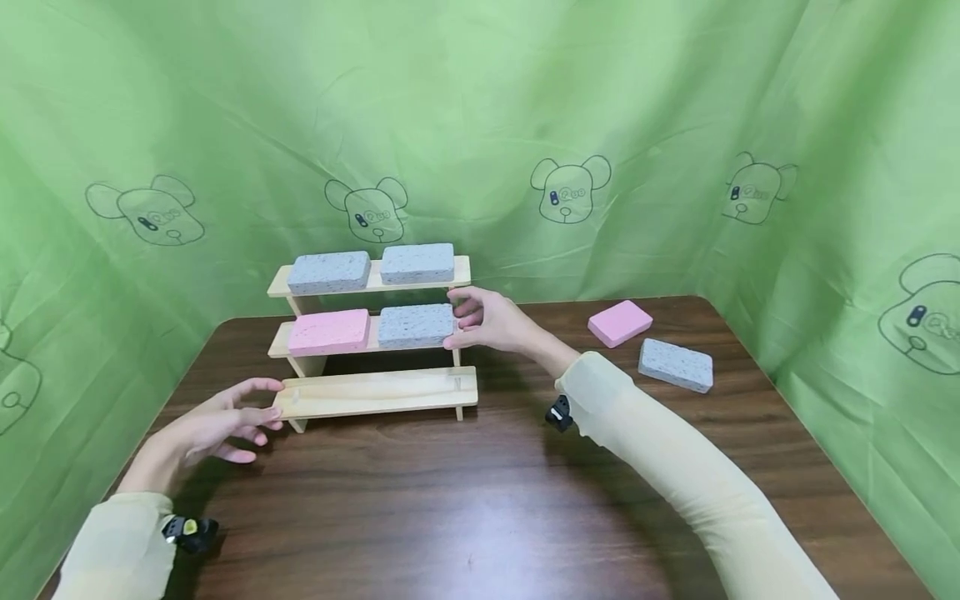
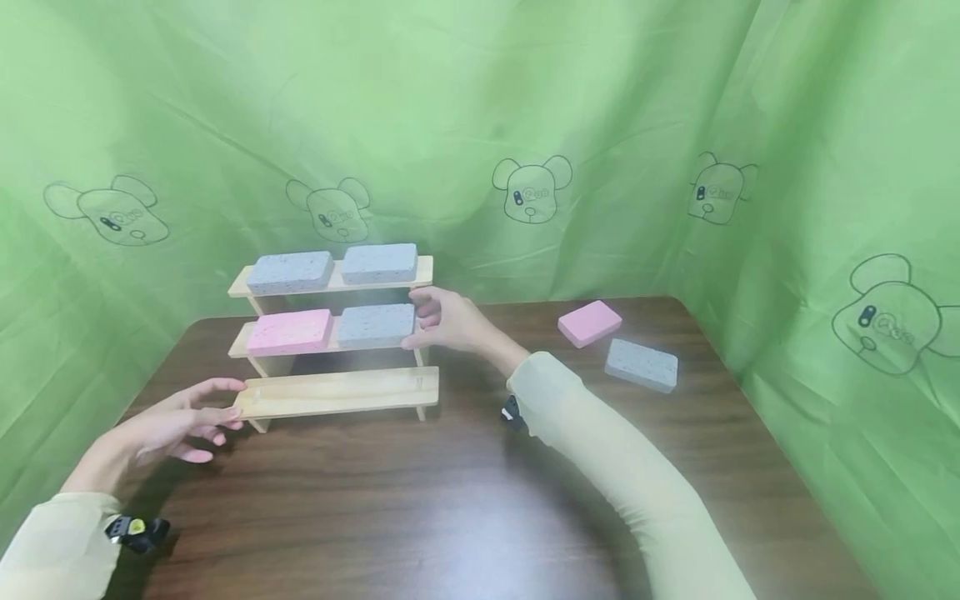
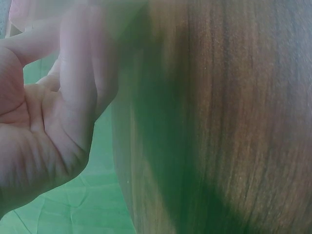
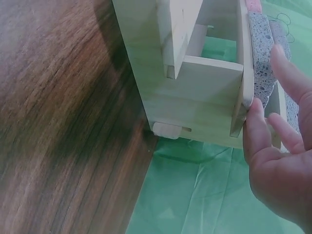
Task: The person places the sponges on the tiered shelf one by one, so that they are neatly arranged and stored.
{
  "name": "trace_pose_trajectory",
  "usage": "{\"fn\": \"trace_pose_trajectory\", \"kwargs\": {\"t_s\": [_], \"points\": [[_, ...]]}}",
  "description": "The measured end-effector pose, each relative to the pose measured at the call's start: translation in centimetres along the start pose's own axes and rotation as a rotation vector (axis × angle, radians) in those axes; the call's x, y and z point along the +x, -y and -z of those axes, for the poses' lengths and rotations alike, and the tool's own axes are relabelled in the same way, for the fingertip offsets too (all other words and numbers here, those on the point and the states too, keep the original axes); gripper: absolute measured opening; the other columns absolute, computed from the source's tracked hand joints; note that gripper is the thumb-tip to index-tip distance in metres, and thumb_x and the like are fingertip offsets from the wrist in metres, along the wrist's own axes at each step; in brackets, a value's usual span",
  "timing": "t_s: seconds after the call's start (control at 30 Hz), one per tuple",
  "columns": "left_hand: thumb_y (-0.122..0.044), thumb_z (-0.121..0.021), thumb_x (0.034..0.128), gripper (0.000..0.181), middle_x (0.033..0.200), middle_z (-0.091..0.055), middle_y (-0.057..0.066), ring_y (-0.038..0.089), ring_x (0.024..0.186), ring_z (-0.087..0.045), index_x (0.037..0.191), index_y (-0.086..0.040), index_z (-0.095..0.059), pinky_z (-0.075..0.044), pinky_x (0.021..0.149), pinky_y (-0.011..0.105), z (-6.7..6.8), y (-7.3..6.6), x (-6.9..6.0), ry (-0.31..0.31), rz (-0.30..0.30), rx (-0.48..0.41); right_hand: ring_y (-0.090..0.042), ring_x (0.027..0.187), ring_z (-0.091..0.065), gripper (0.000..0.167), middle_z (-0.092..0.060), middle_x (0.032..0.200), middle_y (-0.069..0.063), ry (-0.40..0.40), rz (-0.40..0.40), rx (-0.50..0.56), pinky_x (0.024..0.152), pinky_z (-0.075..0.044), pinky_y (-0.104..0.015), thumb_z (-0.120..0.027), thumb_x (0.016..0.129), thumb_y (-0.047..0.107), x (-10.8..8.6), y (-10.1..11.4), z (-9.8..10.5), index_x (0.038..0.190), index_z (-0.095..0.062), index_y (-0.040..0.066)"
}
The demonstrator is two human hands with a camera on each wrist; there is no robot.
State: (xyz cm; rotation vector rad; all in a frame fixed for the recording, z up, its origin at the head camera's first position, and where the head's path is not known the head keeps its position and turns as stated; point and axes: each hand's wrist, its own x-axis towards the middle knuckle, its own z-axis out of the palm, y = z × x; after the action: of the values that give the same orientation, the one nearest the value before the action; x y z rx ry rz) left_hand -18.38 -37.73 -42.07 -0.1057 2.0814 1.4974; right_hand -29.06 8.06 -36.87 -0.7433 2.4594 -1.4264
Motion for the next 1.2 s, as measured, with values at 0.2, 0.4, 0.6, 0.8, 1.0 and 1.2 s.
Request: {"fn": "trace_pose_trajectory", "kwargs": {"t_s": [0.2, 0.4, 0.6, 0.8, 1.0, 1.2], "points": [[-0.026, -0.064, 0.1017, 0.049, 0.112, -0.066, 0.013, 0.020, 0.083, -0.064, 0.142, -0.028, -0.037, -0.061, 0.068, 0.047, 0.0, -0.2, 0.1, 0.003, 0.004, 0.010, -0.019, 0.106, -0.068, 0.078, -0.066, 0.122, -0.009, -0.009, 0.010, 0.043, 0.091, -0.056, -0.029, -0.091, 0.078, 0.022, -0.2, 0.1, 0.3, 0.145, -0.052, 0.012], [-0.025, -0.064, 0.1020, 0.049, 0.112, -0.066, 0.013, 0.020, 0.084, -0.064, 0.143, -0.026, -0.036, -0.061, 0.070, 0.047, 0.0, -0.3, 0.1, 0.013, -0.023, 0.023, -0.024, 0.107, -0.068, 0.071, -0.066, 0.122, -0.013, -0.022, 0.011, 0.125, 0.091, -0.057, -0.030, -0.089, 0.080, 0.013, -0.4, 0.3, 0.4, 0.143, -0.054, 0.008], [-0.025, -0.065, 0.1010, 0.050, 0.111, -0.067, 0.012, 0.021, 0.084, -0.065, 0.142, -0.026, -0.037, -0.061, 0.069, 0.047, -0.1, 0.1, 0.2, 0.003, -0.001, 0.011, -0.026, 0.109, -0.067, 0.067, -0.065, 0.126, -0.012, -0.057, -0.012, 0.158, 0.088, -0.058, -0.033, -0.085, 0.085, 0.020, -1.0, 0.5, 1.4, 0.144, -0.054, 0.008], [-0.026, -0.066, 0.1005, 0.053, 0.112, -0.065, 0.015, 0.021, 0.083, -0.064, 0.143, -0.024, -0.035, -0.061, 0.068, 0.047, 0.3, 0.1, -0.2, -0.010, -0.004, 0.012, -0.028, 0.114, -0.064, 0.067, -0.063, 0.132, -0.009, -0.184, -0.062, 0.213, 0.093, -0.057, -0.037, -0.083, 0.087, 0.025, -2.2, 0.7, 4.4, 0.146, -0.052, 0.013], [-0.024, -0.066, 0.1009, 0.051, 0.112, -0.065, 0.015, 0.020, 0.082, -0.065, 0.143, -0.025, -0.036, -0.061, 0.068, 0.046, 0.3, 0.1, -0.2, 0.002, -0.009, 0.001, -0.028, 0.124, -0.058, 0.069, -0.058, 0.141, -0.011, -0.319, -0.102, 0.177, 0.103, -0.050, -0.043, -0.082, 0.088, 0.033, -3.8, -0.5, 8.1, 0.147, -0.051, 0.016], [-0.025, -0.067, 0.1002, 0.052, 0.110, -0.065, 0.013, 0.019, 0.081, -0.064, 0.142, -0.025, -0.036, -0.061, 0.068, 0.046, 0.3, 0.1, -0.1, -0.004, 0.004, -0.014, -0.025, 0.133, -0.051, 0.067, -0.051, 0.149, -0.012, -0.424, -0.172, 0.204, 0.111, -0.042, -0.044, -0.077, 0.093, 0.032, -5.3, -1.7, 11.3, 0.150, -0.048, 0.014]]}}
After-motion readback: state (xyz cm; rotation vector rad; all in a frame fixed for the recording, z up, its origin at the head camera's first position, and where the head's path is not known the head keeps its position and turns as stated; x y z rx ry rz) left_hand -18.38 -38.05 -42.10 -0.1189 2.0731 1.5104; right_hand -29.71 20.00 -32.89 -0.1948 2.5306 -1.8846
